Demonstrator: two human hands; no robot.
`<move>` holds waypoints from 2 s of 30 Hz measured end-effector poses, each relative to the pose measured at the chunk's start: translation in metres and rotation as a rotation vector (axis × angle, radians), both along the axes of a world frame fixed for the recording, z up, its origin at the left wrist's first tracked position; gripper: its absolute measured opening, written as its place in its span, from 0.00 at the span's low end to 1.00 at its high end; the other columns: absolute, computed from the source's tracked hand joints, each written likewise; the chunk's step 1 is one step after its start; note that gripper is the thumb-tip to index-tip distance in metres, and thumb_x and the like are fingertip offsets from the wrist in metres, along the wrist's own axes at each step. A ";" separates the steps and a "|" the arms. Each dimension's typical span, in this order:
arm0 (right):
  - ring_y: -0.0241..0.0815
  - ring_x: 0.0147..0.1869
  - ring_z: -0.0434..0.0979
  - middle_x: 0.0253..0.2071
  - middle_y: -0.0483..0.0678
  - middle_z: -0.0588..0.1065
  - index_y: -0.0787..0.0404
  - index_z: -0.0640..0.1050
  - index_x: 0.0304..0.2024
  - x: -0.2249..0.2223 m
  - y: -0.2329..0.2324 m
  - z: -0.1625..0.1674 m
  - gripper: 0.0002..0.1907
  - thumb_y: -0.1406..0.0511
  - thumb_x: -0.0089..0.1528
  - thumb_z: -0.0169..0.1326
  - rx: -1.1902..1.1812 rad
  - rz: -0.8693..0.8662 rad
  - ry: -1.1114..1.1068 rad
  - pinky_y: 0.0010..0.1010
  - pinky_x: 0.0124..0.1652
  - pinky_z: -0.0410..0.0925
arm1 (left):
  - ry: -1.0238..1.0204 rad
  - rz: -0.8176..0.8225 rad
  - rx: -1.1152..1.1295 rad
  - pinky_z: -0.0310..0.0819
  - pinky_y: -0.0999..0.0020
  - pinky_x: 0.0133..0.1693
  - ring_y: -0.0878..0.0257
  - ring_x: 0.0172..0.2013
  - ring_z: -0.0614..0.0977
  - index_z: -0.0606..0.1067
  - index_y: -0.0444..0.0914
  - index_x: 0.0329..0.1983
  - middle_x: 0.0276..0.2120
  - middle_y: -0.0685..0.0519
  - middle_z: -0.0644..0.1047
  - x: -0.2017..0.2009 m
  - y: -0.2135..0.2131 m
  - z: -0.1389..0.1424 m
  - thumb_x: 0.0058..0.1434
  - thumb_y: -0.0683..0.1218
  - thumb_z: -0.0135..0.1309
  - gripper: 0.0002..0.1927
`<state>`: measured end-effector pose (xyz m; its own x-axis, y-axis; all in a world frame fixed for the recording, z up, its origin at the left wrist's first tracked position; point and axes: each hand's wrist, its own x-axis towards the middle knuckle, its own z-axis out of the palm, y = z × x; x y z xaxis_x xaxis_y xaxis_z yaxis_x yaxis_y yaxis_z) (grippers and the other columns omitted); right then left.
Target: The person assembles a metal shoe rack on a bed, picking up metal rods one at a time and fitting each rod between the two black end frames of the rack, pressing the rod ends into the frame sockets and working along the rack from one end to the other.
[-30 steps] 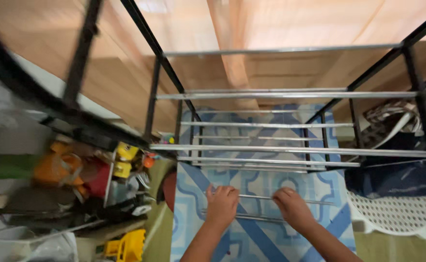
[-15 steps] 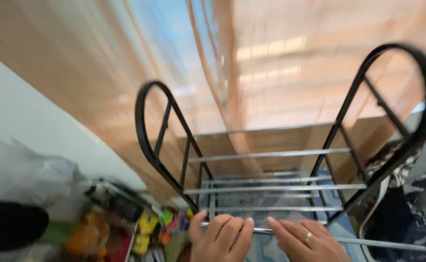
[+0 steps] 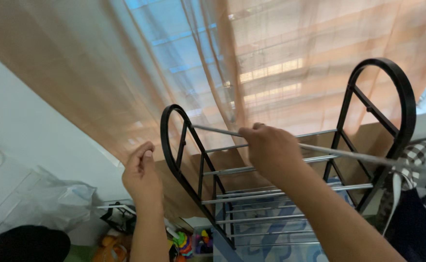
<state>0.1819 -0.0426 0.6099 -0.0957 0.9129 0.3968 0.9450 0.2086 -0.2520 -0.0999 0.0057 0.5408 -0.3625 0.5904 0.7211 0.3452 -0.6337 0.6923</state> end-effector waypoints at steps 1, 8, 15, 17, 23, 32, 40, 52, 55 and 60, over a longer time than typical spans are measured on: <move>0.49 0.42 0.82 0.41 0.48 0.80 0.50 0.80 0.49 -0.005 0.007 -0.006 0.14 0.67 0.62 0.50 0.023 -0.007 -0.014 0.44 0.40 0.74 | -0.030 -0.007 -0.076 0.76 0.71 0.50 0.65 0.46 0.82 0.79 0.31 0.51 0.45 0.50 0.82 -0.007 0.020 -0.013 0.72 0.41 0.52 0.11; 0.49 0.48 0.78 0.41 0.49 0.80 0.51 0.82 0.43 -0.034 0.058 -0.033 0.10 0.62 0.61 0.53 0.080 -0.084 -0.072 0.47 0.51 0.61 | -0.156 -0.367 -0.350 0.76 0.68 0.45 0.61 0.43 0.82 0.77 0.32 0.58 0.47 0.45 0.81 -0.027 0.131 -0.091 0.67 0.40 0.54 0.17; 0.48 0.44 0.78 0.36 0.48 0.80 0.50 0.83 0.34 -0.032 0.104 -0.044 0.10 0.62 0.64 0.51 0.273 -0.115 0.019 0.55 0.57 0.55 | 0.036 -0.448 -0.013 0.76 0.69 0.54 0.62 0.53 0.81 0.71 0.29 0.63 0.53 0.45 0.79 0.003 0.193 -0.093 0.65 0.37 0.57 0.22; 0.49 0.43 0.78 0.35 0.49 0.80 0.50 0.83 0.33 -0.032 0.114 -0.048 0.09 0.62 0.63 0.52 0.320 -0.079 0.055 0.54 0.56 0.55 | -0.036 -0.474 -0.061 0.76 0.70 0.53 0.63 0.50 0.81 0.73 0.29 0.62 0.51 0.47 0.80 0.008 0.192 -0.087 0.66 0.37 0.56 0.21; 0.50 0.41 0.77 0.33 0.49 0.80 0.51 0.83 0.31 -0.026 0.132 -0.052 0.07 0.62 0.61 0.54 0.353 -0.043 0.105 0.55 0.55 0.54 | -0.117 -0.475 -0.094 0.75 0.73 0.49 0.67 0.46 0.80 0.76 0.29 0.58 0.46 0.52 0.81 0.019 0.177 -0.073 0.67 0.38 0.55 0.16; 0.49 0.41 0.79 0.32 0.48 0.80 0.52 0.82 0.33 -0.020 0.133 -0.050 0.07 0.65 0.62 0.53 0.276 0.002 0.050 0.57 0.56 0.56 | -0.118 -0.371 -0.127 0.73 0.75 0.43 0.68 0.40 0.80 0.78 0.29 0.52 0.39 0.53 0.81 0.031 0.160 -0.055 0.68 0.39 0.55 0.12; 0.53 0.42 0.81 0.42 0.54 0.78 0.50 0.75 0.58 -0.065 0.158 -0.041 0.18 0.67 0.65 0.49 0.028 0.125 -0.253 0.48 0.48 0.66 | -0.026 -0.294 -0.139 0.76 0.75 0.45 0.67 0.41 0.82 0.78 0.28 0.51 0.40 0.51 0.82 0.040 0.143 -0.033 0.68 0.39 0.54 0.11; 0.53 0.55 0.72 0.42 0.51 0.79 0.52 0.84 0.40 -0.085 0.171 -0.041 0.16 0.72 0.58 0.48 0.269 0.085 0.087 0.58 0.65 0.46 | -0.105 -0.416 -0.184 0.76 0.74 0.45 0.67 0.41 0.82 0.78 0.28 0.52 0.42 0.49 0.82 0.014 0.182 -0.055 0.64 0.35 0.56 0.13; 0.53 0.55 0.72 0.42 0.50 0.79 0.51 0.85 0.40 -0.084 0.178 -0.048 0.19 0.74 0.56 0.47 0.281 0.085 0.137 0.58 0.65 0.45 | -0.176 -0.487 -0.201 0.76 0.73 0.45 0.65 0.42 0.82 0.78 0.28 0.51 0.42 0.49 0.82 0.008 0.191 -0.062 0.65 0.35 0.57 0.12; 0.51 0.54 0.72 0.42 0.50 0.80 0.50 0.85 0.44 -0.085 0.180 -0.060 0.21 0.74 0.58 0.47 0.285 0.118 0.229 0.56 0.65 0.45 | -0.221 -0.533 -0.269 0.77 0.72 0.46 0.67 0.43 0.81 0.76 0.31 0.55 0.43 0.52 0.81 0.002 0.193 -0.066 0.67 0.38 0.54 0.14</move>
